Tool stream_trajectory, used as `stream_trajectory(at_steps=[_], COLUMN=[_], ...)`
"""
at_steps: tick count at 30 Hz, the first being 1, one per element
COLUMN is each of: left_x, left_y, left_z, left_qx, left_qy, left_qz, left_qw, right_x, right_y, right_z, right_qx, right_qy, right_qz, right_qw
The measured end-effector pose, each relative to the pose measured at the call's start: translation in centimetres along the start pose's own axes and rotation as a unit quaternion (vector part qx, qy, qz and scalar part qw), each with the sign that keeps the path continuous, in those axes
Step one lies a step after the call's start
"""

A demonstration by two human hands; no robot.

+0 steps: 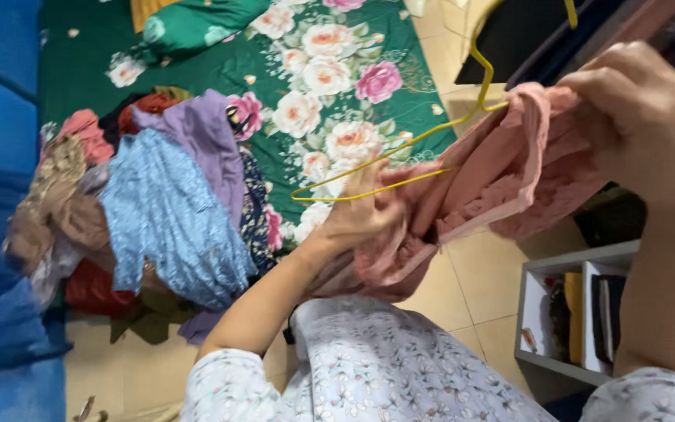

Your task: The person selects clothes from a pile on a bed, puts them onto hangers, and then hangs the items in a closet.

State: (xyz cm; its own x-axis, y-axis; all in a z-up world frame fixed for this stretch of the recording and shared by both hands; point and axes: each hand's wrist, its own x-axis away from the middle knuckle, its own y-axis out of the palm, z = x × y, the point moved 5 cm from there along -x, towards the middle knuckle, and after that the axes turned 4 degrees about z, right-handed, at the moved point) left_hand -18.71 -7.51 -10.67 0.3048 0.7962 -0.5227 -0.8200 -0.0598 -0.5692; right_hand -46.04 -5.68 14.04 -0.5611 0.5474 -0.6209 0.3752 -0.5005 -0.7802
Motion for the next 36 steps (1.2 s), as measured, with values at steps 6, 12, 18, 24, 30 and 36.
stream_trajectory(at_steps=[6, 12, 18, 24, 30, 36], left_x=[-8.4, -12.4, -19.7, -29.9, -37.9, -43.0], left_y=[0.8, 6.9, 11.6, 12.6, 13.5, 8.7], left_z=[0.5, 6.3, -5.6, -14.4, -9.1, -1.1], left_qx=[-0.037, 0.080, 0.186, 0.439, 0.249, 0.123], left_qy=[-0.089, 0.025, -0.117, -0.304, -0.222, 0.212], left_qz=[0.117, 0.046, 0.048, -0.144, -0.130, 0.016], left_qw=[0.988, 0.995, 0.974, 0.833, 0.934, 0.969], right_x=[2.3, 1.6, 2.4, 1.0, -0.5, -3.2], right_y=[-3.6, -3.7, -2.4, 1.3, 6.5, 8.4], right_z=[5.0, 9.0, 17.8, 25.5, 30.1, 34.3], right_qx=[0.092, 0.182, 0.192, 0.183, 0.241, 0.151], right_qy=[0.039, 0.037, 0.081, 0.091, 0.087, 0.087], right_qz=[0.011, 0.028, -0.009, -0.036, -0.051, 0.109], right_qw=[0.995, 0.982, 0.978, 0.978, 0.965, 0.979])
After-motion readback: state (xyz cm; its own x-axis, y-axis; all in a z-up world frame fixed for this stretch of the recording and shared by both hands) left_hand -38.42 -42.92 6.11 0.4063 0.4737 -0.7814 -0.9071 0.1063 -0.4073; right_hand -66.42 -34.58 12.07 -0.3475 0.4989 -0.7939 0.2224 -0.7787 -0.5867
